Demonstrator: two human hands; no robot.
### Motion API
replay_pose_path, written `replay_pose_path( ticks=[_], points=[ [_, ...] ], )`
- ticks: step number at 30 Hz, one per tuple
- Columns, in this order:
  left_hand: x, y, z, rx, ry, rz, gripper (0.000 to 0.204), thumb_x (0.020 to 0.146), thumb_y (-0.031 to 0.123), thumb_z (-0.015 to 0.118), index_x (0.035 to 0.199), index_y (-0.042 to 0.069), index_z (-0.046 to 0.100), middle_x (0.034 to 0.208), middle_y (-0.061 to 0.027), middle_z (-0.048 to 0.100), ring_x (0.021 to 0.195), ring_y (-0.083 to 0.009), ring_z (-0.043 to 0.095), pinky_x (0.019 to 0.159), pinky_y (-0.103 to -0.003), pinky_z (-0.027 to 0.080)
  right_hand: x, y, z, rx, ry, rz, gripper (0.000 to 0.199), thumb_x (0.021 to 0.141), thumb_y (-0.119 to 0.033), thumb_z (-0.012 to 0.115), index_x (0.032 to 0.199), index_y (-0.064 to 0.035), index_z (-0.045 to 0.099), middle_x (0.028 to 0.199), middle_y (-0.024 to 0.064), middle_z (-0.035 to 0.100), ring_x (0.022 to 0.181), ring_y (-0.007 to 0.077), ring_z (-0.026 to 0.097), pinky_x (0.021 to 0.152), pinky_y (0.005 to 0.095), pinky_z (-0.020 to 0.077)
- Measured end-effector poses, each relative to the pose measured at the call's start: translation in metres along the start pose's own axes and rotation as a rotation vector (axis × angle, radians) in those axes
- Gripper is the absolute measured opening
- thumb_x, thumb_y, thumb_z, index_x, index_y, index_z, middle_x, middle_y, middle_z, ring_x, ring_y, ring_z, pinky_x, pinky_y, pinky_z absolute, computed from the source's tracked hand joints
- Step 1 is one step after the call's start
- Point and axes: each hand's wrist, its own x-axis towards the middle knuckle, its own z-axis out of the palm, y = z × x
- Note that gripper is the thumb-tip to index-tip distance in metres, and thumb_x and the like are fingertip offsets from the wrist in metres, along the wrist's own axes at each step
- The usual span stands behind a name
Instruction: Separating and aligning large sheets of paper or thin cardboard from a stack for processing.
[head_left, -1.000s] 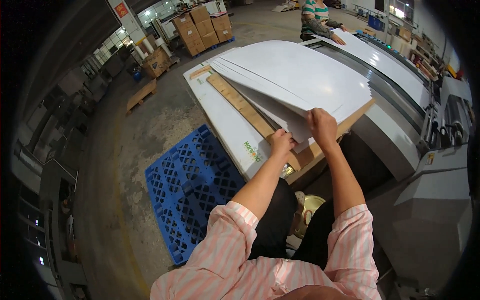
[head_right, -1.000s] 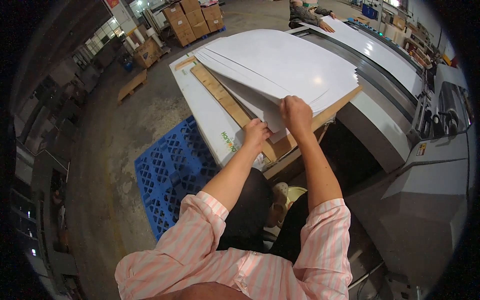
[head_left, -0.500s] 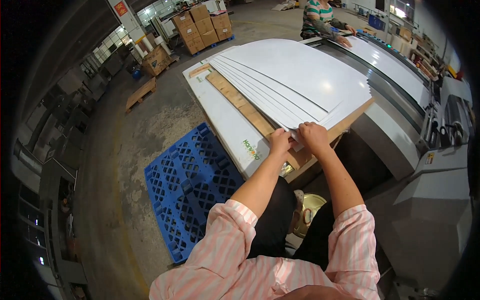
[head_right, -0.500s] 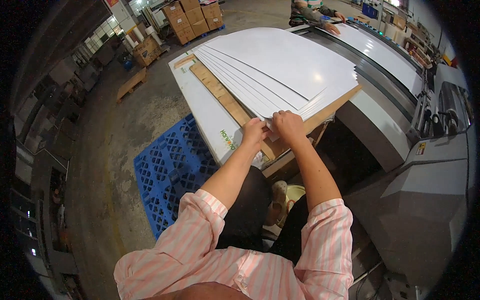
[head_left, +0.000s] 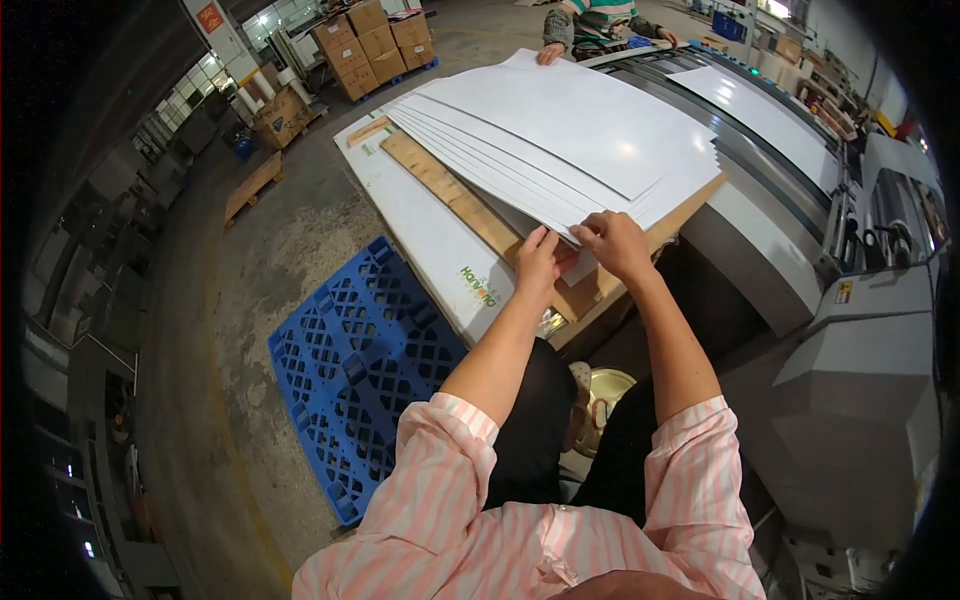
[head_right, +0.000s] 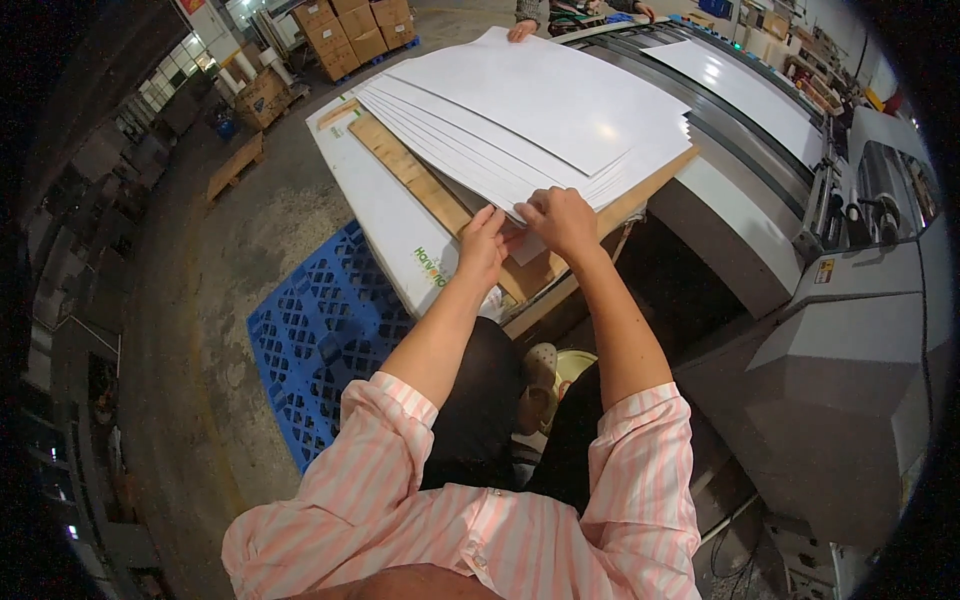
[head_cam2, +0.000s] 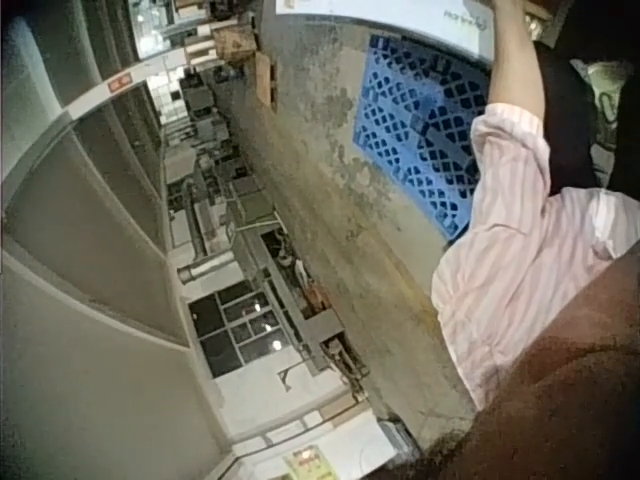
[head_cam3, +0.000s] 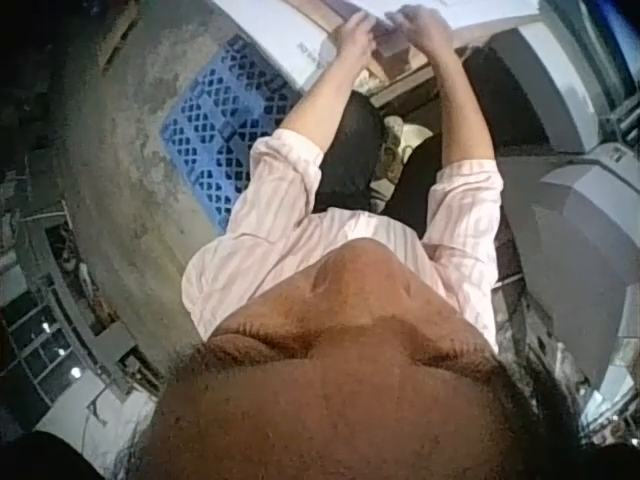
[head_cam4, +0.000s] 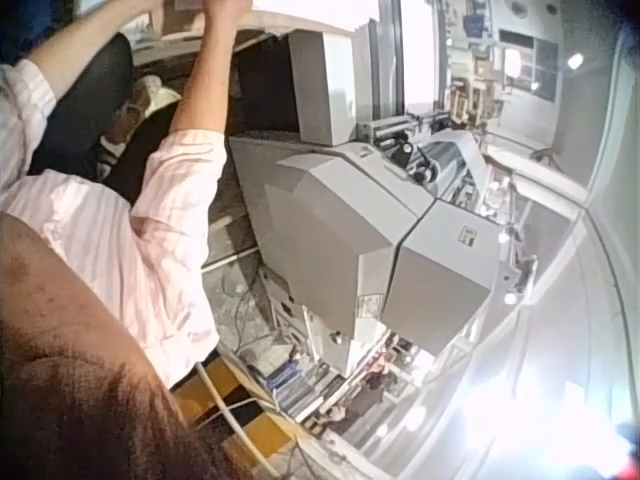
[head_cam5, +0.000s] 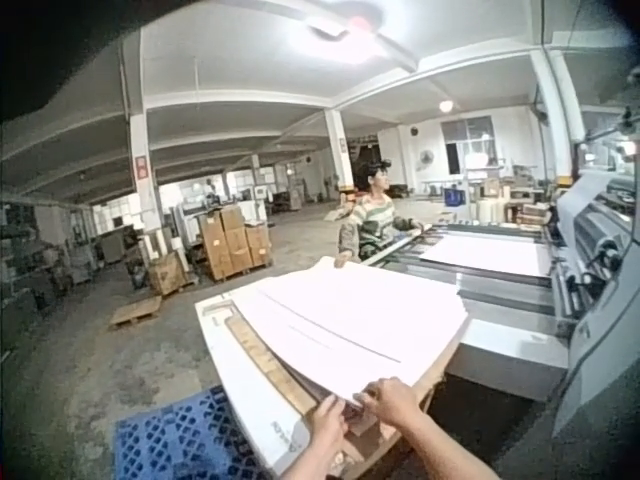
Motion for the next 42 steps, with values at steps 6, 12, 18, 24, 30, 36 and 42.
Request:
replay_pose_path(
  ticks=[6, 12, 18, 24, 30, 36, 42],
  points=[
    [0.002, -0.003, -0.003, 0.028, 0.008, -0.010, 0.025, 0.087, 0.014, 0.047, 0.109, 0.003, 0.046, 0.090, -0.0075, 0.056, 0.075, -0.0197, 0.058, 0.067, -0.034, 0.050, 0.003, -0.006, 0.003, -0.001, -0.092, 0.118, 0.037, 0.067, -0.041, 0.062, 0.079, -0.0064, 0.067, 0.068, 0.0134, 0.062, 0.069, 0.0299, 0.060, 0.062, 0.0375, 0.0471],
    [0.006, -0.007, -0.004, 0.050, 0.034, -0.013, 0.013, 0.085, 0.009, 0.046, 0.096, 0.003, 0.048, 0.083, -0.0082, 0.055, 0.072, -0.0200, 0.058, 0.063, -0.033, 0.051, 0.004, -0.005, 0.012, -0.339, 0.253, -0.149, 0.023, 0.072, -0.029, 0.059, 0.070, -0.0065, 0.063, 0.071, 0.0085, 0.059, 0.069, 0.0256, 0.058, 0.058, 0.0369, 0.0475],
    [0.014, -0.012, -0.009, 0.093, 0.080, 0.016, 0.010, 0.082, 0.004, 0.045, 0.092, 0.002, 0.047, 0.080, -0.0082, 0.054, 0.068, -0.0200, 0.057, 0.060, -0.033, 0.052, 0.004, 0.008, 0.007, -0.306, 0.110, -0.396, 0.018, 0.073, -0.023, 0.060, 0.065, -0.0074, 0.059, 0.066, 0.0061, 0.055, 0.070, 0.0225, 0.058, 0.057, 0.0350, 0.0475],
    [-0.003, 0.001, 0.013, 0.121, 0.117, 0.009, 0.007, 0.079, 0.004, 0.048, 0.085, 0.002, 0.044, 0.082, -0.0077, 0.051, 0.069, -0.0173, 0.055, 0.052, -0.028, 0.050, -0.001, 0.010, 0.010, -0.328, 0.092, -0.377, 0.016, 0.075, -0.019, 0.055, 0.065, -0.0072, 0.059, 0.068, 0.0073, 0.058, 0.068, 0.0256, 0.058, 0.059, 0.0367, 0.0471],
    [0.006, -0.009, -0.001, 0.356, 0.188, 0.083, 0.008, 0.079, 0.001, 0.046, 0.087, -0.001, 0.044, 0.080, -0.0075, 0.049, 0.066, -0.0182, 0.054, 0.054, -0.032, 0.052, 0.006, -0.006, -0.005, -0.104, 0.312, -0.046, 0.016, 0.078, -0.022, 0.055, 0.071, -0.0084, 0.060, 0.069, 0.0063, 0.059, 0.069, 0.0259, 0.057, 0.058, 0.0371, 0.0446],
    [0.006, -0.007, -0.001, 0.197, 0.139, 0.043, 0.010, 0.081, 0.000, 0.046, 0.091, -0.002, 0.046, 0.083, -0.0093, 0.052, 0.065, -0.0191, 0.056, 0.053, -0.034, 0.053, -0.006, -0.009, 0.000, -0.289, 0.155, -0.247, 0.017, 0.078, -0.023, 0.055, 0.072, -0.0086, 0.061, 0.071, 0.0067, 0.059, 0.071, 0.0244, 0.057, 0.058, 0.0365, 0.0461],
    [0.011, -0.013, -0.002, 0.139, 0.086, 0.011, 0.011, 0.083, 0.004, 0.045, 0.093, 0.000, 0.046, 0.083, -0.0088, 0.053, 0.068, -0.0198, 0.057, 0.057, -0.033, 0.052, -0.003, 0.012, 0.023, -0.387, 0.057, -0.193, 0.013, 0.074, -0.020, 0.054, 0.070, -0.0105, 0.061, 0.072, 0.0076, 0.060, 0.071, 0.0258, 0.059, 0.058, 0.0380, 0.0476]
  ],
)
